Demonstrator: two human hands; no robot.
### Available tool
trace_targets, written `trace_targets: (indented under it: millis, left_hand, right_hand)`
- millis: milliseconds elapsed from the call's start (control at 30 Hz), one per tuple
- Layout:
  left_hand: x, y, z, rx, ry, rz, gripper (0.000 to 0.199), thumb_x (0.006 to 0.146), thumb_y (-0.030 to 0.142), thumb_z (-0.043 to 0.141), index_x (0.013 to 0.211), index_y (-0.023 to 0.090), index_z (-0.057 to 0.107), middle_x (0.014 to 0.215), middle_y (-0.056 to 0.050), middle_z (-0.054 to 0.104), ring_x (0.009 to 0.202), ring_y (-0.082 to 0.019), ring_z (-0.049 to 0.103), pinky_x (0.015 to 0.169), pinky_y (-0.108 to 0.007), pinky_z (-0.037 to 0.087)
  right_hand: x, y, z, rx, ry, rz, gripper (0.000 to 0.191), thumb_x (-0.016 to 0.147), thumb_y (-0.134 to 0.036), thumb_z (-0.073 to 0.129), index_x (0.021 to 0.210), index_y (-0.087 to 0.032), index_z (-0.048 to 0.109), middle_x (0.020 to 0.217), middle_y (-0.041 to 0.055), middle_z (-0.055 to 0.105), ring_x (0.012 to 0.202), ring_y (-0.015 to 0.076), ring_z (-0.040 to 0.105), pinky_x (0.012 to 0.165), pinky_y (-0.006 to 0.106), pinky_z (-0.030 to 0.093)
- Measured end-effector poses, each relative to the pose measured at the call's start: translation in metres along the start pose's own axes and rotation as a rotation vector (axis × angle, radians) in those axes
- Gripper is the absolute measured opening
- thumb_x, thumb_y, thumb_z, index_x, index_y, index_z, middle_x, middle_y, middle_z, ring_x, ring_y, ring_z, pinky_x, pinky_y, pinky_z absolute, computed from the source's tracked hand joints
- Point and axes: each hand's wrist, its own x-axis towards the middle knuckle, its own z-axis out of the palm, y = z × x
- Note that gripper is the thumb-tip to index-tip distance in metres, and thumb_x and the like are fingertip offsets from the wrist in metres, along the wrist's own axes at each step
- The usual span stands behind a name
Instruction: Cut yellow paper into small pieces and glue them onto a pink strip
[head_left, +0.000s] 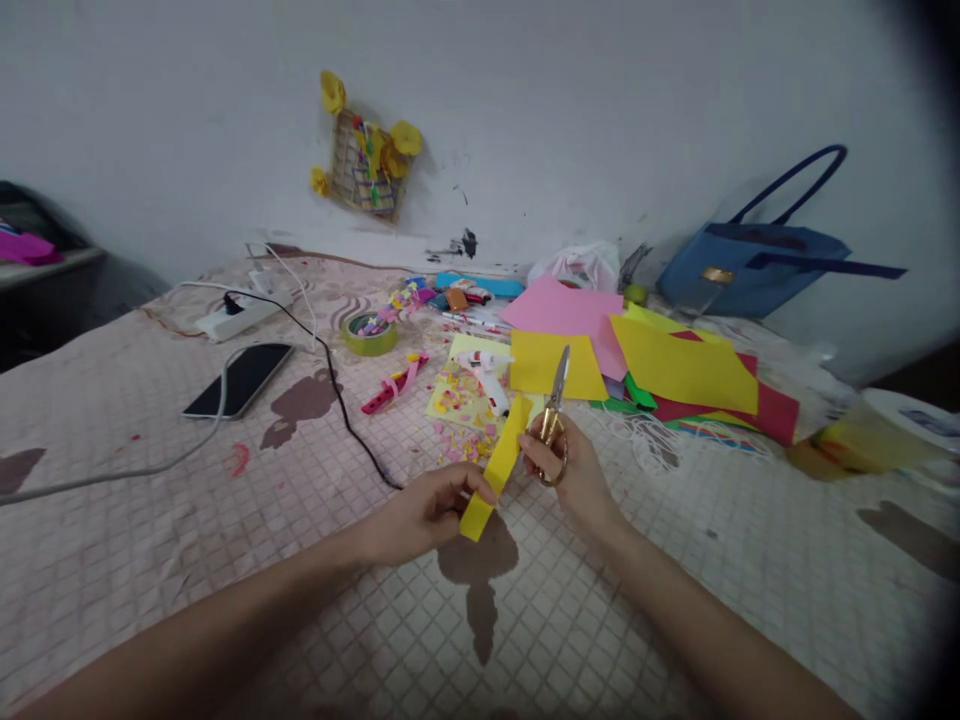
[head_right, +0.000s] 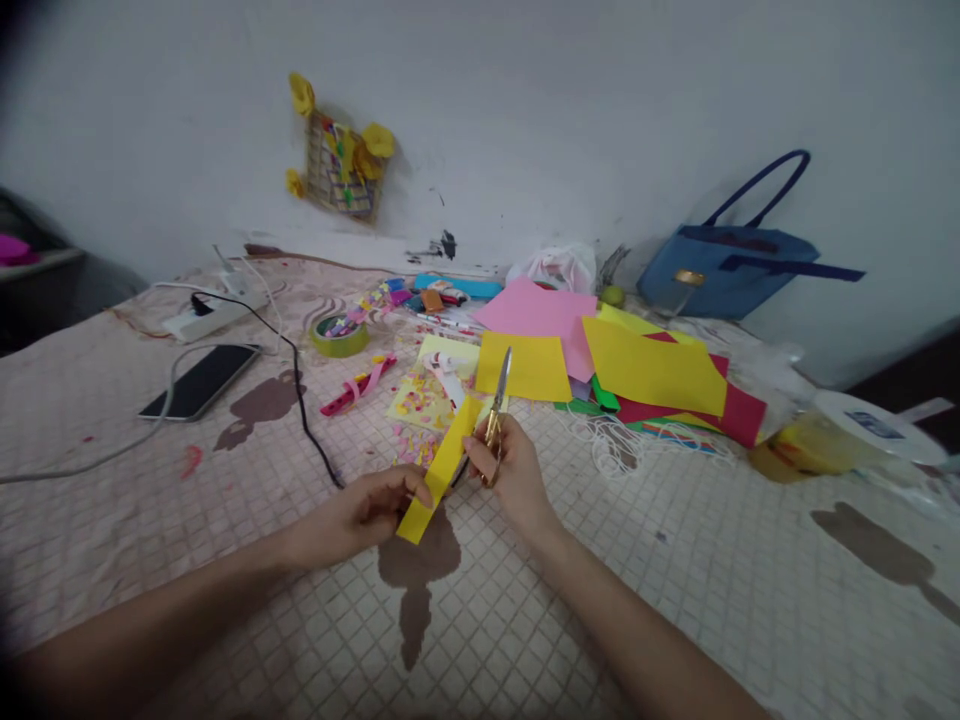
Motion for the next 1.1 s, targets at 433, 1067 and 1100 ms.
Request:
trace_targets:
  millis: [433, 1067, 1100]
  left_hand:
    - [0.001, -0.008, 0.004, 0.032, 0.27, -0.046, 0.018, 0.075, 0.029, 0.064, 0.08, 0.013, 0.056, 0.076, -0.002, 0.057, 0.068, -0.01, 0.052, 0.064, -0.022, 0.041]
    - [0.004, -0.007, 0.002, -0.105, 0.361, -0.201, 0.028, 0.073, 0.038, 0.064, 0.074, 0.014, 0.05, 0.057, 0.004, 0.052, 0.044, -0.004, 0.044, 0.041, -0.016, 0.03]
    - [0.005, -0.007, 0.001, -0.128, 0.373, -0.205, 0.028, 0.073, 0.038, 0.064, 0.074, 0.014, 0.05, 0.056, 0.004, 0.052, 0.044, -0.004, 0.044, 0.041, -0.015, 0.029]
  right_hand:
    - [-0.009, 0.005, 0.017, -0.001, -0.072, 0.026, 0.019, 0.074, -0.031, 0.063, 0.079, -0.023, 0.046, 0.057, -0.0069, 0.045, 0.047, 0.0102, 0.044, 0.043, 0.022, 0.033]
    - [-0.012, -0.005, 0.029, 0.08, -0.11, 0.062, 0.023, 0.077, -0.039, 0.059, 0.078, -0.021, 0.045, 0.054, -0.0074, 0.045, 0.046, 0.0089, 0.041, 0.044, 0.021, 0.032]
    - [-0.013, -0.006, 0.028, 0.084, -0.097, 0.067, 0.023, 0.078, -0.041, 0.059, 0.078, -0.021, 0.046, 0.054, -0.0072, 0.046, 0.045, 0.0087, 0.041, 0.043, 0.02, 0.031]
